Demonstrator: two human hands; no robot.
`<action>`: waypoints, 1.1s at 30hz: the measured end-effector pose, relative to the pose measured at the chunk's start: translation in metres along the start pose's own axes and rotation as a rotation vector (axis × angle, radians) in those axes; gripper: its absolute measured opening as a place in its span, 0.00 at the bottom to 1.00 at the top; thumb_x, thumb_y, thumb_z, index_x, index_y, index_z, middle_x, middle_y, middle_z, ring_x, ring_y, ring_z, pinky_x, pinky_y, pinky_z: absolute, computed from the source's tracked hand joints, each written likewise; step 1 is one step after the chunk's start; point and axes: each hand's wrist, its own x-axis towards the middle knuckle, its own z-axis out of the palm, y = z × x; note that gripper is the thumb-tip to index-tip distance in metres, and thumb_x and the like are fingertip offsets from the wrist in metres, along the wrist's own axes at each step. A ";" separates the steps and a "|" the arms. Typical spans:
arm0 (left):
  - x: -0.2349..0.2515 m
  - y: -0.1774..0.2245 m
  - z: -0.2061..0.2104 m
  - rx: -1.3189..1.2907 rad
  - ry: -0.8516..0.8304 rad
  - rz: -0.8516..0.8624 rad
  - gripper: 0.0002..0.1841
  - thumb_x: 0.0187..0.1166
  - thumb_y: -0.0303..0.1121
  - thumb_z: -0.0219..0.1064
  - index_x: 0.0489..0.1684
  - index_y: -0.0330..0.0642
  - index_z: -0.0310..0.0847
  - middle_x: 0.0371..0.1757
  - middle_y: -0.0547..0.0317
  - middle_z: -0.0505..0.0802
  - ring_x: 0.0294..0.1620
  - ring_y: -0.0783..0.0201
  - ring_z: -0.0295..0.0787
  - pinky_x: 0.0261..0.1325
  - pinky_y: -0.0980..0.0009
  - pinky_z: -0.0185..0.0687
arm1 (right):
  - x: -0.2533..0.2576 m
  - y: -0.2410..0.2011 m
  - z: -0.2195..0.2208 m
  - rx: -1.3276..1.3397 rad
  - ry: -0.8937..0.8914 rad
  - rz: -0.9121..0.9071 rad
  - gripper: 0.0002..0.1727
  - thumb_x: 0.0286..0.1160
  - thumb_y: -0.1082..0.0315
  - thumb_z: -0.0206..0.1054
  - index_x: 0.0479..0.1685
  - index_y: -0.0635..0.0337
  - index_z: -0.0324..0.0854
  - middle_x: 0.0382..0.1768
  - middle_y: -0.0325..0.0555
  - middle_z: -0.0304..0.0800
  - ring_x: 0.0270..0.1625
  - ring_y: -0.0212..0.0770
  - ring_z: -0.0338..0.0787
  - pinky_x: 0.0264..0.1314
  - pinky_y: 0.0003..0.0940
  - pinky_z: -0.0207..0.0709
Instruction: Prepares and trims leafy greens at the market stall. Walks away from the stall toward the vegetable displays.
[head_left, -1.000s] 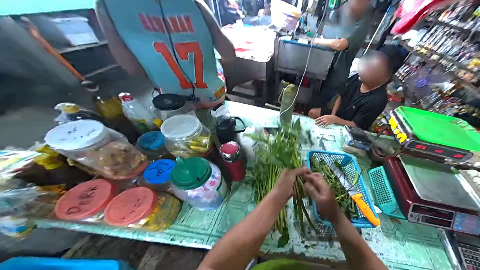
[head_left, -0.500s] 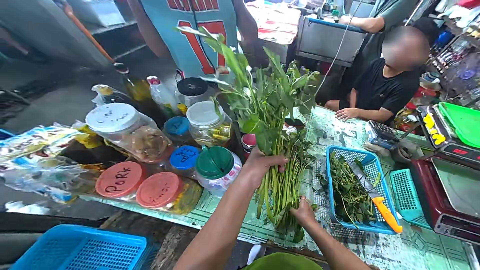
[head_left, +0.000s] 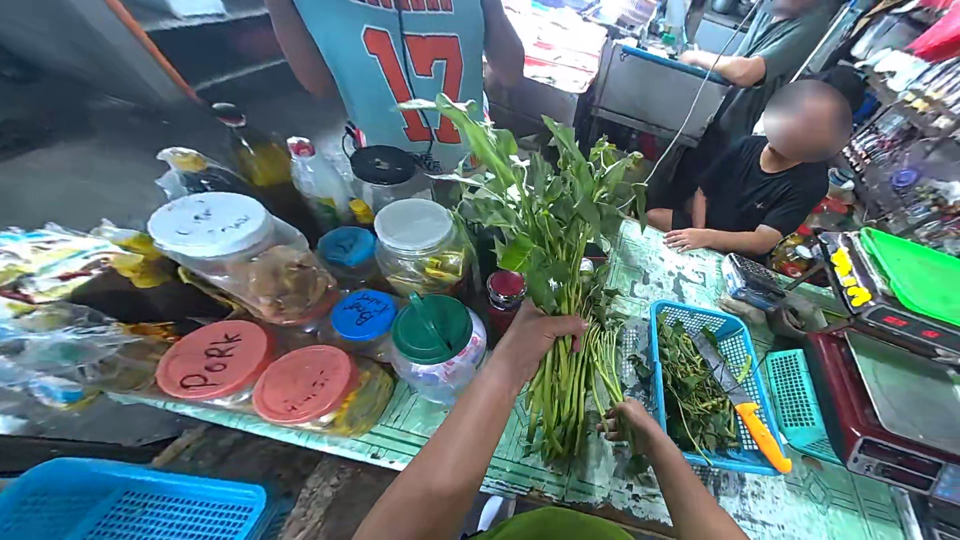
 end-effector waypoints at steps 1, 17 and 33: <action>0.002 -0.003 0.002 0.002 -0.011 -0.004 0.15 0.66 0.14 0.71 0.49 0.33 0.78 0.27 0.51 0.89 0.23 0.62 0.87 0.31 0.71 0.89 | 0.000 0.000 0.000 -0.012 0.003 0.009 0.20 0.88 0.69 0.51 0.75 0.62 0.65 0.43 0.56 0.91 0.32 0.46 0.91 0.32 0.40 0.84; 0.049 -0.251 0.021 0.358 0.241 -0.492 0.27 0.79 0.29 0.70 0.77 0.32 0.69 0.58 0.40 0.92 0.49 0.49 0.94 0.55 0.51 0.90 | -0.100 -0.065 -0.059 -0.259 0.041 -0.360 0.12 0.90 0.64 0.57 0.57 0.65 0.74 0.19 0.37 0.73 0.15 0.30 0.71 0.18 0.25 0.69; 0.026 -0.204 0.068 -0.246 -0.171 -0.266 0.15 0.87 0.30 0.59 0.68 0.38 0.77 0.52 0.52 0.96 0.39 0.62 0.93 0.45 0.66 0.90 | -0.144 -0.061 -0.070 -0.033 0.011 -0.753 0.21 0.80 0.57 0.59 0.60 0.66 0.77 0.28 0.41 0.84 0.24 0.34 0.85 0.28 0.33 0.86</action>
